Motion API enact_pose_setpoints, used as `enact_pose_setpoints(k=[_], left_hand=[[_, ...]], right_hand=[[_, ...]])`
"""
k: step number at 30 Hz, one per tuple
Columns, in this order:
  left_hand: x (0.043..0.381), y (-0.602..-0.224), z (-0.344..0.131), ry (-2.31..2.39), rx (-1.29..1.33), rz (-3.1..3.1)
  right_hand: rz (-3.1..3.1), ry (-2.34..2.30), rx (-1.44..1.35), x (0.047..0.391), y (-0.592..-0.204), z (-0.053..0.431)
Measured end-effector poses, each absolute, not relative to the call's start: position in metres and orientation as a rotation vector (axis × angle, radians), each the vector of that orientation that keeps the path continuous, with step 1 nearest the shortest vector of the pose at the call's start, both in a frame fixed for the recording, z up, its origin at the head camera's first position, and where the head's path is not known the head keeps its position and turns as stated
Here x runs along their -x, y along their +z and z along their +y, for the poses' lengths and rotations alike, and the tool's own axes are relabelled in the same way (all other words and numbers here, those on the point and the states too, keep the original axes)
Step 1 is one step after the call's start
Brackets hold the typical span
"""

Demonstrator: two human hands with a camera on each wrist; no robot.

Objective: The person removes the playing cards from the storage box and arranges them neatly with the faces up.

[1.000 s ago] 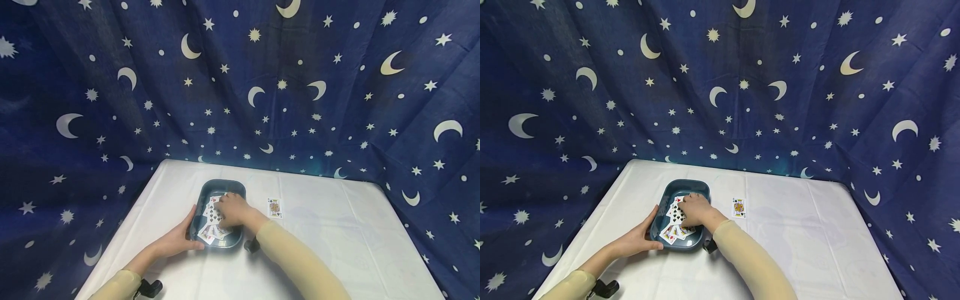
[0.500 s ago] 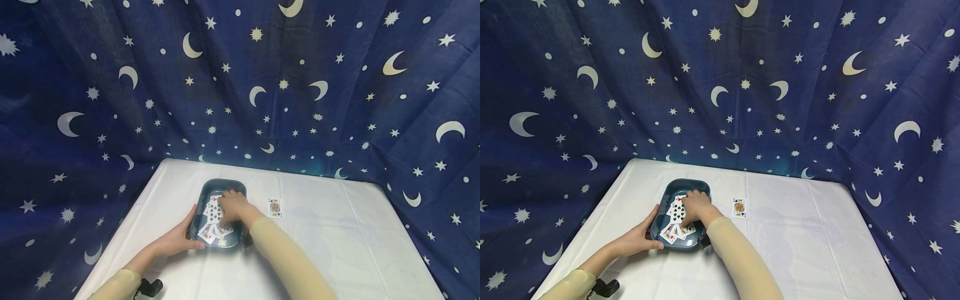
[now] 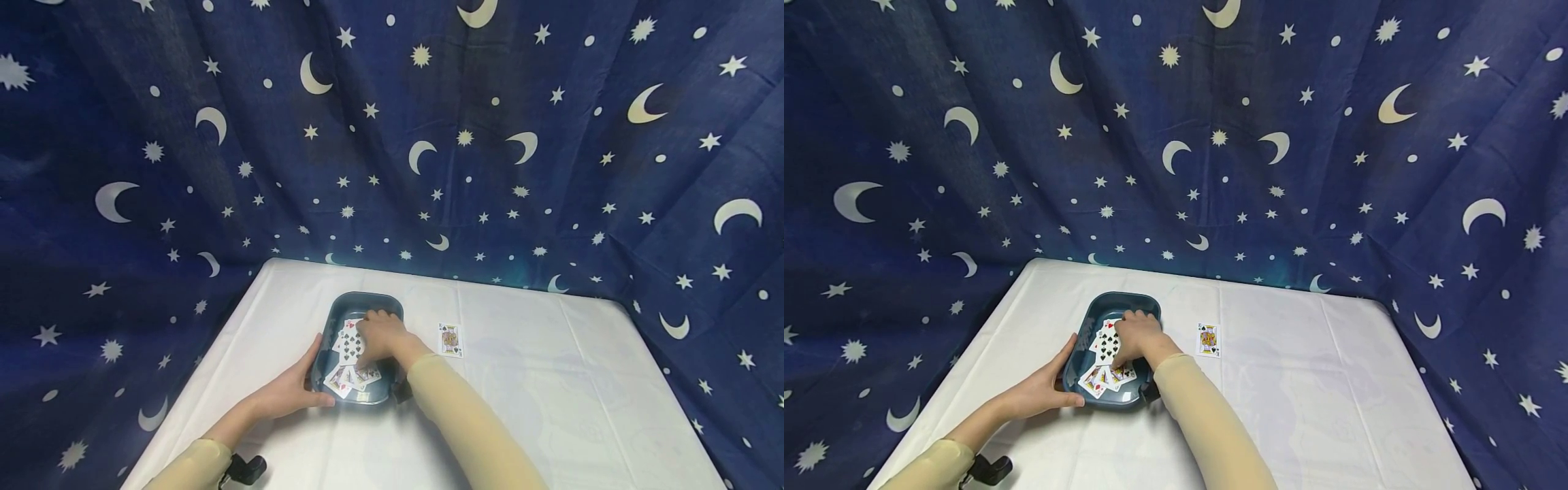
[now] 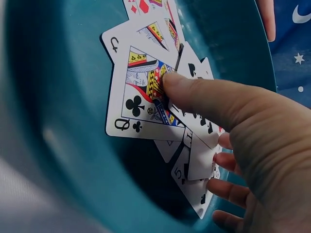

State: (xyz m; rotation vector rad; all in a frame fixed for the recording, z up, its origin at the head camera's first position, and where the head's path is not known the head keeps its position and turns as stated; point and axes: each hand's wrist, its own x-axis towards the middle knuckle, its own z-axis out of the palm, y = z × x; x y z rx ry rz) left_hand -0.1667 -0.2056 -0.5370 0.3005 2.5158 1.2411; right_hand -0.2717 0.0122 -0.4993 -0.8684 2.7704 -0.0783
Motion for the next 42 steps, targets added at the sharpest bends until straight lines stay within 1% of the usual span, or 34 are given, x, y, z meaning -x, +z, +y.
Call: enact_pose_setpoints(k=[23, 31, 36, 42], left_hand=[[0.167, -0.536, -0.205, 1.257, -0.313, 2.51], [0.166, -0.535, -0.205, 1.269, -0.312, 2.511], [0.166, -0.535, -0.204, 1.266, -0.312, 2.51], [0.166, -0.536, -0.205, 1.288, -0.313, 2.505]], right_hand=[[2.796, -0.084, 0.837, 0.273, -0.502, 0.013], [2.814, -0.16, 0.941, 0.278, -0.503, 0.018], [2.84, -0.209, 0.997, 0.28, -0.493, 0.028], [2.86, -0.329, 0.998, 0.278, -0.469, 0.049]])
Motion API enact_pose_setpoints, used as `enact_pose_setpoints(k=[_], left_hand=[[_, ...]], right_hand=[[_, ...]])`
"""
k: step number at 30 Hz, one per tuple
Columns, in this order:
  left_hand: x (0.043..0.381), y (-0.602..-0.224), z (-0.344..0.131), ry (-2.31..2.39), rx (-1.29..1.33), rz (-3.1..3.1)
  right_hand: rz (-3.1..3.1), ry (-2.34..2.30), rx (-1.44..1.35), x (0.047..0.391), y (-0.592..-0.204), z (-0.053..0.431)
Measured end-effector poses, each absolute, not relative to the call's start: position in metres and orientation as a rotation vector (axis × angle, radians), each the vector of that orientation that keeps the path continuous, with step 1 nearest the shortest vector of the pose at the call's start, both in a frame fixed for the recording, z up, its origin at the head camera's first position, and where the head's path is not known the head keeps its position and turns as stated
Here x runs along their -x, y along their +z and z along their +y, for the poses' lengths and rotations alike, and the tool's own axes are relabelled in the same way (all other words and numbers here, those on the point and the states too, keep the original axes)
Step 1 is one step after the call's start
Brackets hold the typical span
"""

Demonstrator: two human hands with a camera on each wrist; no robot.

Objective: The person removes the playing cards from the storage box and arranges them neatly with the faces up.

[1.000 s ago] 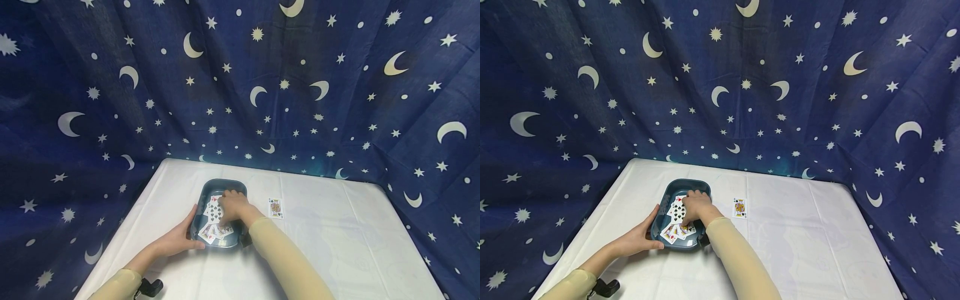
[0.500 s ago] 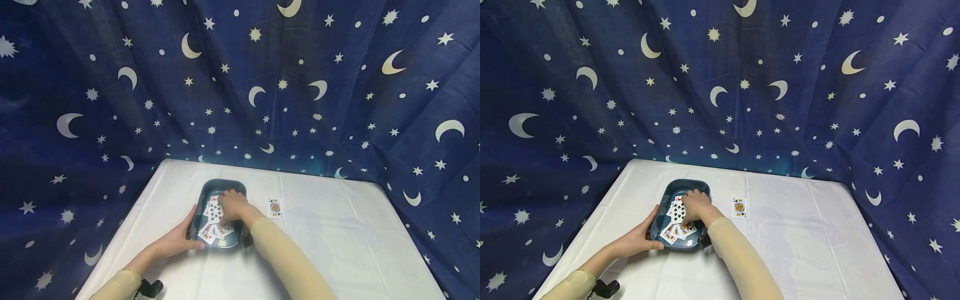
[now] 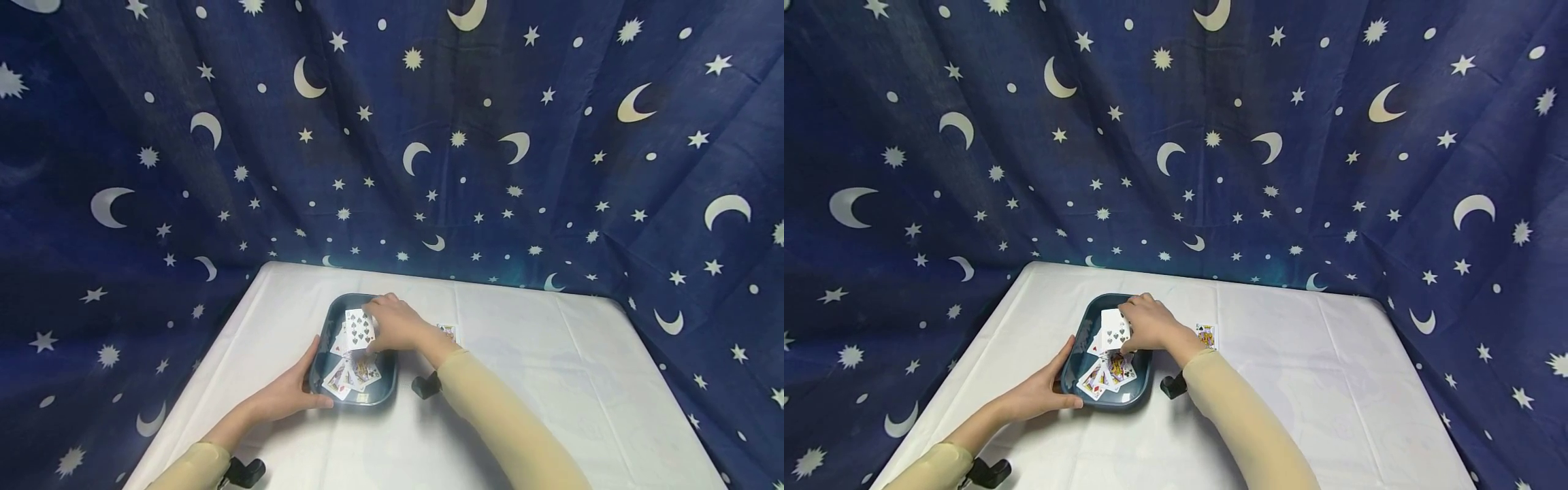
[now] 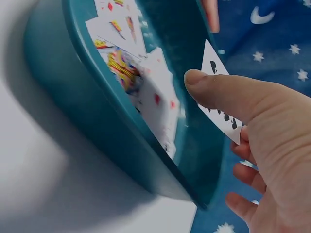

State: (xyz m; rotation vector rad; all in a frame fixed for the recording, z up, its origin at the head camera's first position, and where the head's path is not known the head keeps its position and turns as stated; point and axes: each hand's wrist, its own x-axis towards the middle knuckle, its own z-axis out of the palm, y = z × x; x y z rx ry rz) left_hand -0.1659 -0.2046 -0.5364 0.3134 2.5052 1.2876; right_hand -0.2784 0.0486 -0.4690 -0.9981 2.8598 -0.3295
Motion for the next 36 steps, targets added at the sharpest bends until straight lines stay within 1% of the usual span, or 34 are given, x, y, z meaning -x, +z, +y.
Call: enact_pose_setpoints(k=[7, 16, 27, 36], left_hand=[[0.167, -0.539, -0.204, 1.267, -0.309, 2.528], [0.167, -0.539, -0.205, 1.239, -0.308, 2.546], [0.166, -0.537, -0.202, 1.238, -0.292, 2.542], [0.166, -0.538, -0.203, 1.235, -0.298, 2.551]], right_hand=[[2.93, -0.401, 1.038, 0.278, -0.446, 0.087], [2.965, -0.483, 0.933, 0.276, -0.431, 0.143], [2.978, -0.493, 0.744, 0.274, -0.441, 0.207], [2.995, -0.491, 0.598, 0.273, -0.458, 0.247]])
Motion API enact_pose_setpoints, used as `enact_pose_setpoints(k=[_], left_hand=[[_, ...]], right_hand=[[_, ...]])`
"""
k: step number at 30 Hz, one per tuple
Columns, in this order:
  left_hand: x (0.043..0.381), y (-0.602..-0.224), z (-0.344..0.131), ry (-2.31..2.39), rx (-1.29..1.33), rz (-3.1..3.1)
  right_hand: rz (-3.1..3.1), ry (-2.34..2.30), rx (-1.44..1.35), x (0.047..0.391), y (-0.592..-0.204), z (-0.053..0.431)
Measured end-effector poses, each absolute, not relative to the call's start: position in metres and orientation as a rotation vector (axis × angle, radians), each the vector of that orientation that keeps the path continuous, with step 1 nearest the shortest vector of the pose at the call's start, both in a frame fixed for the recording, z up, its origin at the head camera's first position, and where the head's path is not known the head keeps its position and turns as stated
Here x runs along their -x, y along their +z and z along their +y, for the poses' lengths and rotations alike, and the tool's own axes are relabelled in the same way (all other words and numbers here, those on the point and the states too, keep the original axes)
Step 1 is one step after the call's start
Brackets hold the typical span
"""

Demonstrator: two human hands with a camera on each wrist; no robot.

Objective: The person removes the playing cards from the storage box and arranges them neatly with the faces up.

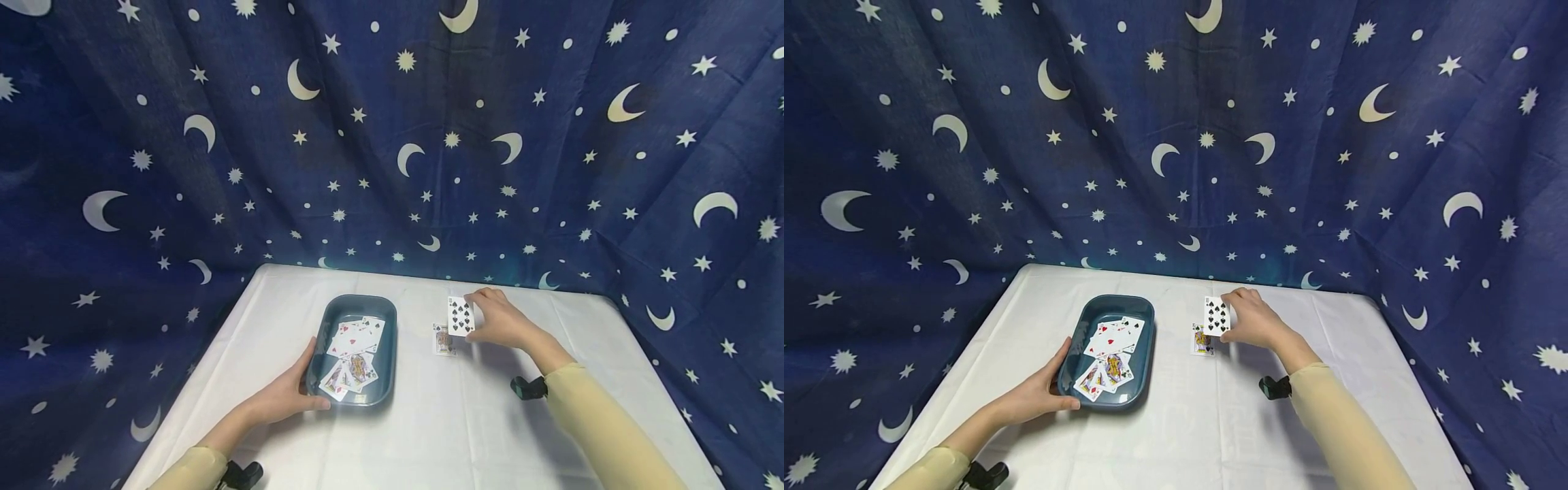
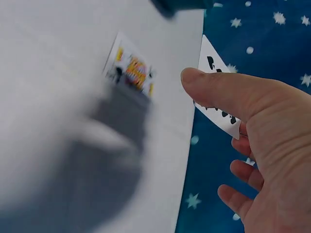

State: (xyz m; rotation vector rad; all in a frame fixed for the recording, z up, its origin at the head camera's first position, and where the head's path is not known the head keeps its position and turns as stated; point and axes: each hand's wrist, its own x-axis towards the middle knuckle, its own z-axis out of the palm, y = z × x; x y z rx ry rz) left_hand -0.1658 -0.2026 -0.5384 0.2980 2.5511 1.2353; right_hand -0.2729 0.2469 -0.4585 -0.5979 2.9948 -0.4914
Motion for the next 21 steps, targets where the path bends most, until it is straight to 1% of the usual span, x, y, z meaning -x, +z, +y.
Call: enact_pose_setpoints(k=[9, 21], left_hand=[[0.165, -0.537, -0.201, 1.251, -0.309, 2.562], [0.166, -0.538, -0.203, 1.273, -0.316, 2.518]], right_hand=[[2.972, -0.506, 0.549, 0.272, -0.477, 0.272], [2.891, -0.534, 0.466, 0.27, -0.491, 0.282]])
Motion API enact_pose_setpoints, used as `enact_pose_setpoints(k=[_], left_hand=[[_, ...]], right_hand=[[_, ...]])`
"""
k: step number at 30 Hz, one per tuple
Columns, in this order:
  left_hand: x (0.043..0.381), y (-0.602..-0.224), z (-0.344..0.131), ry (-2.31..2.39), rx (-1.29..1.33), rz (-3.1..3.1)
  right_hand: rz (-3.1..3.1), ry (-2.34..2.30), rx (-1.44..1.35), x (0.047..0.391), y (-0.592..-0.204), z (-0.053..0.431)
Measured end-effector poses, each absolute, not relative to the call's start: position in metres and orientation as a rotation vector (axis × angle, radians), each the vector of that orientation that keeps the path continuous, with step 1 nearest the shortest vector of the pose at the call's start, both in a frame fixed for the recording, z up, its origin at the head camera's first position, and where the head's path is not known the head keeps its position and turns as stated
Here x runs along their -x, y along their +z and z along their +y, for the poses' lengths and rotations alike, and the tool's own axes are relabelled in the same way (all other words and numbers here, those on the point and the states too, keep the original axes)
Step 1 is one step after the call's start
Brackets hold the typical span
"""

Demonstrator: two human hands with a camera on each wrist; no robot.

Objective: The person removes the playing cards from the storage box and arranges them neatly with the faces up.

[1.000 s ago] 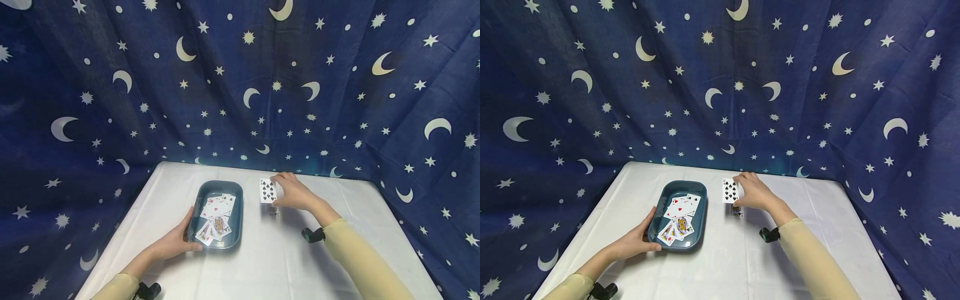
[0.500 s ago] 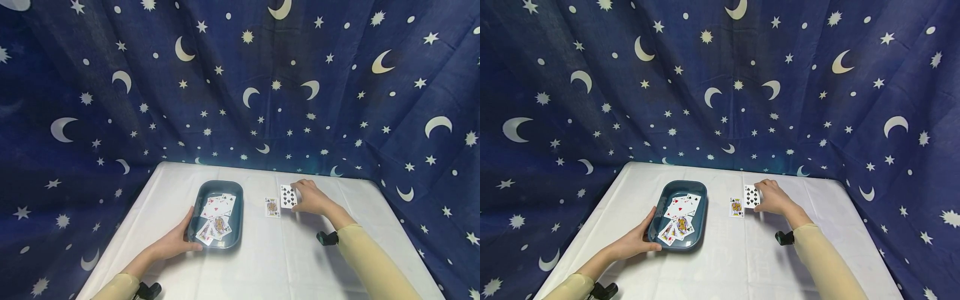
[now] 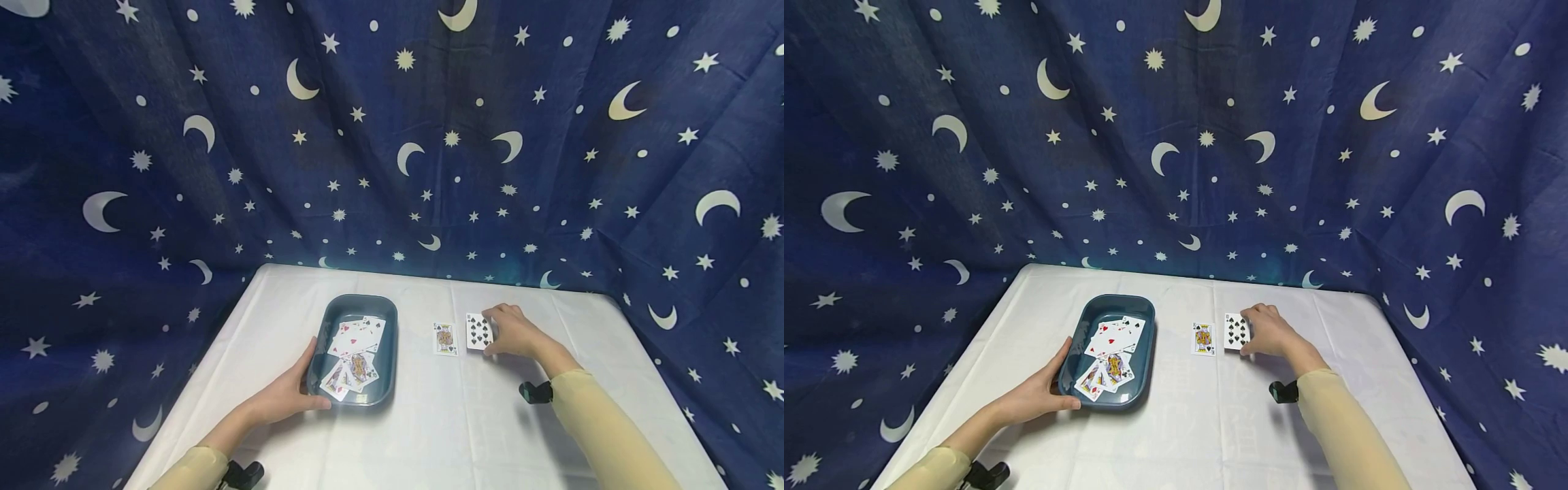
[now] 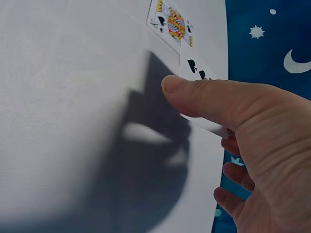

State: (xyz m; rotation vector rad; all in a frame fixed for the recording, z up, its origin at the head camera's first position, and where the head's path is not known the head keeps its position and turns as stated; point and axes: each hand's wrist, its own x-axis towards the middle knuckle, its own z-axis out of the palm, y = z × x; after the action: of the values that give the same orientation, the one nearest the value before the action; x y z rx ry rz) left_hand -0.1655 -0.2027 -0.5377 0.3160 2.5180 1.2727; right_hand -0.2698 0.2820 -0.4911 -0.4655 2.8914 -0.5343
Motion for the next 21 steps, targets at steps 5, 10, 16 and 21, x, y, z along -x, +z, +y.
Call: enact_pose_setpoints(k=[5, 10, 16, 21], left_hand=[[0.166, -0.537, -0.203, 1.268, -0.308, 2.507], [0.166, -0.538, -0.203, 1.248, -0.29, 2.512], [0.166, -0.539, -0.203, 1.249, -0.299, 2.517], [0.166, -0.539, -0.203, 1.257, -0.303, 2.521]], right_hand=[[2.854, -0.505, 0.427, 0.27, -0.497, 0.282], [2.817, -0.457, 0.384, 0.269, -0.501, 0.28], [2.794, -0.467, 0.354, 0.27, -0.505, 0.279], [2.783, -0.475, 0.343, 0.272, -0.51, 0.281]])
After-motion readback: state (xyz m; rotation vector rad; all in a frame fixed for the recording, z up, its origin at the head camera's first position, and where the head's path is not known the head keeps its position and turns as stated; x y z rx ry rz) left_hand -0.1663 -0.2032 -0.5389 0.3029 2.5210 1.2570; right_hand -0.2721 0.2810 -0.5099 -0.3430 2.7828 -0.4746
